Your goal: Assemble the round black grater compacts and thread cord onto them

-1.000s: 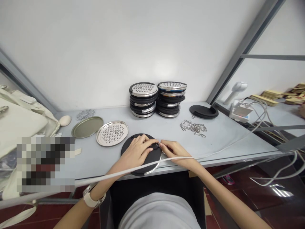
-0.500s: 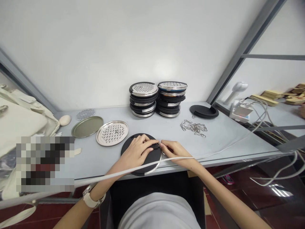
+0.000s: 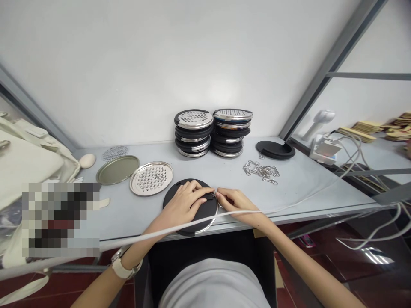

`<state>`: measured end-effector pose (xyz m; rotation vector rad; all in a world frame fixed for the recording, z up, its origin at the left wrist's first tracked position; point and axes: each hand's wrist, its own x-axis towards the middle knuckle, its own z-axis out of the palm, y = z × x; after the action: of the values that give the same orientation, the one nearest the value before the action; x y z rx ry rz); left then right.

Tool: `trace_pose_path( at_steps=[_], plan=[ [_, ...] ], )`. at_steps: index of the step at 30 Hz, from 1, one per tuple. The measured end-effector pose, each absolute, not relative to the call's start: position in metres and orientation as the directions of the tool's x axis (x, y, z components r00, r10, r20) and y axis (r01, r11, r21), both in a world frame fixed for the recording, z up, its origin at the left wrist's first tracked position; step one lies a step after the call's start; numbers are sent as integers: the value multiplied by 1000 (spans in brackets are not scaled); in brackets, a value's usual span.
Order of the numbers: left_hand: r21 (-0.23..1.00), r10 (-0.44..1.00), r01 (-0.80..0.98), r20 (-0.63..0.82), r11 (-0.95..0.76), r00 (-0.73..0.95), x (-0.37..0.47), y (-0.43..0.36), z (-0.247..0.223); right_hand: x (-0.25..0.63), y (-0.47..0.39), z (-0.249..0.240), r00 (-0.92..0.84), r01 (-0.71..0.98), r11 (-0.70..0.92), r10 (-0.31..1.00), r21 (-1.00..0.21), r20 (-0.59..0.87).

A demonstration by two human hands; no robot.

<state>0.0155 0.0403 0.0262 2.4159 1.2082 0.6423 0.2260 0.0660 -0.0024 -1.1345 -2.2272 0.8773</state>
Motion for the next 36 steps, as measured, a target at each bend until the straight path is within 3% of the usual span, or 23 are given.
trace_pose_path(
  at_steps=[22, 36],
  plan=[
    [502, 833, 669, 251, -548, 494, 13, 42, 23, 228, 67, -3, -530, 483, 404, 841, -777, 108],
    [522, 816, 632, 291, -573, 500, 17, 41, 25, 219, 68, -2, -491, 582, 444, 860, -681, 141]
  ],
)
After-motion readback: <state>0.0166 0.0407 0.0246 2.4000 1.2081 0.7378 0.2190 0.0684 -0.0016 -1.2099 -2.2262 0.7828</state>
